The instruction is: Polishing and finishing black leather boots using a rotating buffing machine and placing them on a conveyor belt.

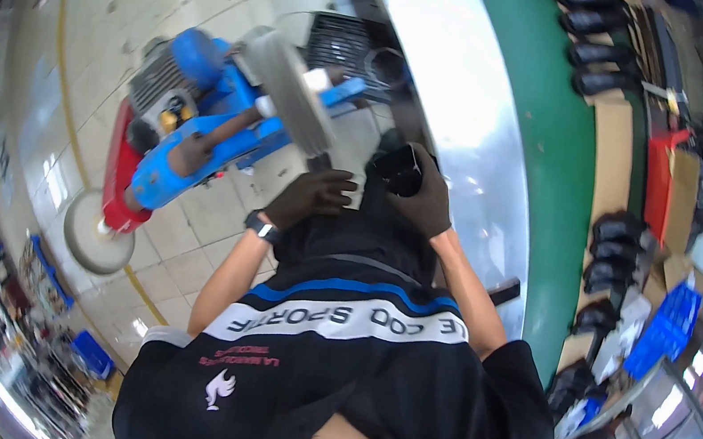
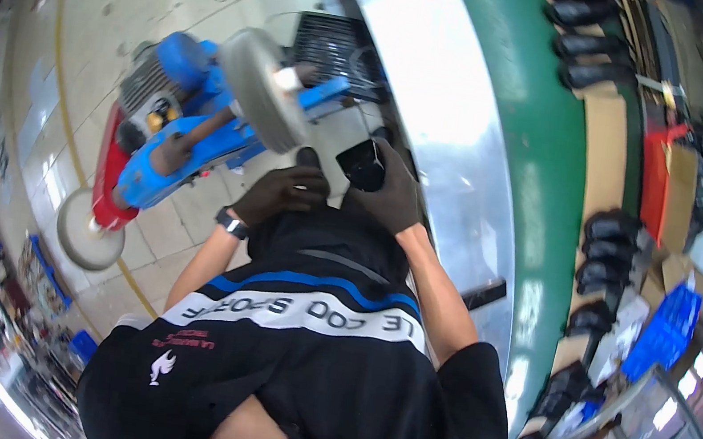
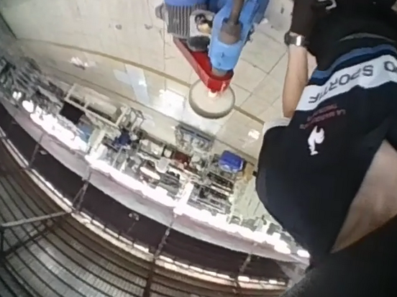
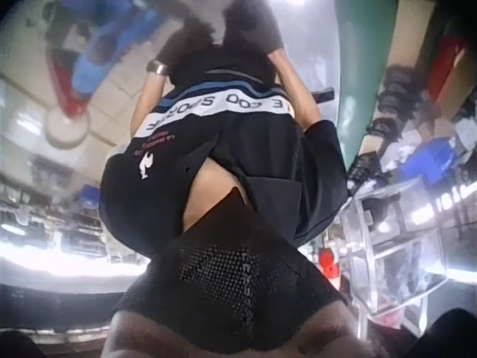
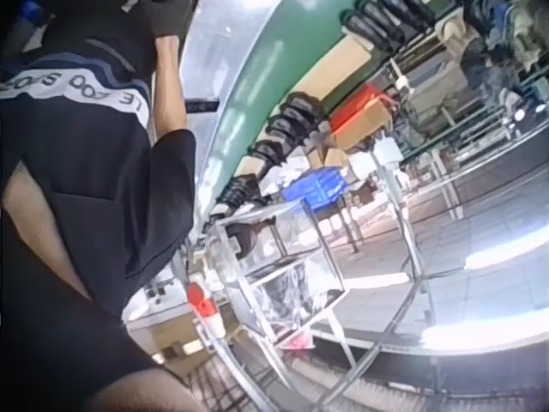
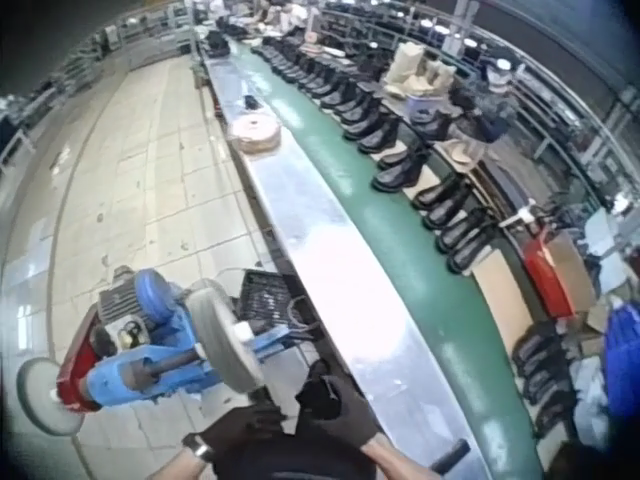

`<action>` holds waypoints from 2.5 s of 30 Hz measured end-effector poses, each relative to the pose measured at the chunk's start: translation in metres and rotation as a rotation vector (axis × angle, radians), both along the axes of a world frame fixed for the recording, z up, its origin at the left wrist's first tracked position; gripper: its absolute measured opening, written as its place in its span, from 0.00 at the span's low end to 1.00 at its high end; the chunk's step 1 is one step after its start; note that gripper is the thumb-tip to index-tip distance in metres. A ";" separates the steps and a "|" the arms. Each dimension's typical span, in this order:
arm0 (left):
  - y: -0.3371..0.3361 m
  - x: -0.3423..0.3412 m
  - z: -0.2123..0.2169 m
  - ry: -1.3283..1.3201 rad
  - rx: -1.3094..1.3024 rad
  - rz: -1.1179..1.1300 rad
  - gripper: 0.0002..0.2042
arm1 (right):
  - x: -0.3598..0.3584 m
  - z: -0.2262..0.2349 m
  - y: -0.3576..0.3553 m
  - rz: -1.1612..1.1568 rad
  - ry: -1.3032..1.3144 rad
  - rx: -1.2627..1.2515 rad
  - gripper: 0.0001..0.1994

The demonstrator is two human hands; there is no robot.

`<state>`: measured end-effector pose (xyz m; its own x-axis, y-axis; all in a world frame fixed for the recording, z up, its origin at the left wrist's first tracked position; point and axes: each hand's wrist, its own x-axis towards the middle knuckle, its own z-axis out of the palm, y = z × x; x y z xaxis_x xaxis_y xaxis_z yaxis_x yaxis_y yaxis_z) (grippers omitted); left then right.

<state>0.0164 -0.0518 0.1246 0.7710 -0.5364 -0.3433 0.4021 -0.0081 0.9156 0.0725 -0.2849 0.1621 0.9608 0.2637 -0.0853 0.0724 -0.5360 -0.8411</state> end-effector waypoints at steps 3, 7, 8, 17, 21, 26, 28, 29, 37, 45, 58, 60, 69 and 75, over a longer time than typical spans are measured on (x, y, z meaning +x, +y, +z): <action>-0.005 0.018 0.004 0.036 0.182 -0.068 0.19 | 0.013 0.022 -0.041 -0.096 0.092 -0.025 0.35; 0.013 0.007 -0.073 -0.024 0.431 -0.058 0.16 | 0.007 -0.010 -0.099 -0.328 0.062 -0.264 0.35; 0.020 -0.002 -0.096 -0.137 0.592 -0.056 0.16 | 0.001 -0.029 -0.114 -0.365 0.094 -0.338 0.35; 0.101 -0.001 0.036 -0.009 0.806 -0.109 0.17 | 0.015 -0.057 -0.173 -0.240 0.334 -0.432 0.33; 0.184 0.001 0.041 0.047 0.669 -0.032 0.19 | 0.154 -0.086 -0.259 -0.365 0.232 -0.500 0.33; 0.123 0.007 0.016 0.129 0.731 -0.054 0.16 | 0.322 -0.016 -0.382 -0.781 -0.190 -0.773 0.26; 0.062 0.005 0.005 0.156 0.735 -0.078 0.16 | 0.337 -0.023 -0.414 -0.664 -0.082 -0.841 0.17; 0.022 -0.004 0.005 0.184 0.751 -0.068 0.16 | 0.343 -0.014 -0.396 -0.533 -0.071 -0.880 0.14; -0.133 0.136 0.058 -0.291 0.356 0.198 0.22 | 0.236 0.117 -0.264 -0.361 -0.718 -0.724 0.06; -0.175 0.188 0.146 -0.349 -0.970 0.718 0.42 | 0.097 0.216 -0.103 -0.420 -0.798 -0.379 0.09; -0.088 0.073 0.043 0.852 -1.149 0.812 0.18 | -0.039 0.112 -0.050 -0.291 0.733 0.479 0.33; -0.074 0.044 0.011 0.892 -1.157 0.893 0.16 | -0.035 0.096 -0.039 -0.335 1.101 0.594 0.30; -0.041 0.015 -0.008 0.408 -0.817 0.921 0.12 | -0.045 0.041 0.012 -0.418 1.226 0.555 0.14; -0.021 0.049 -0.056 0.817 -0.750 1.061 0.19 | -0.037 -0.040 0.044 -0.481 1.234 0.754 0.11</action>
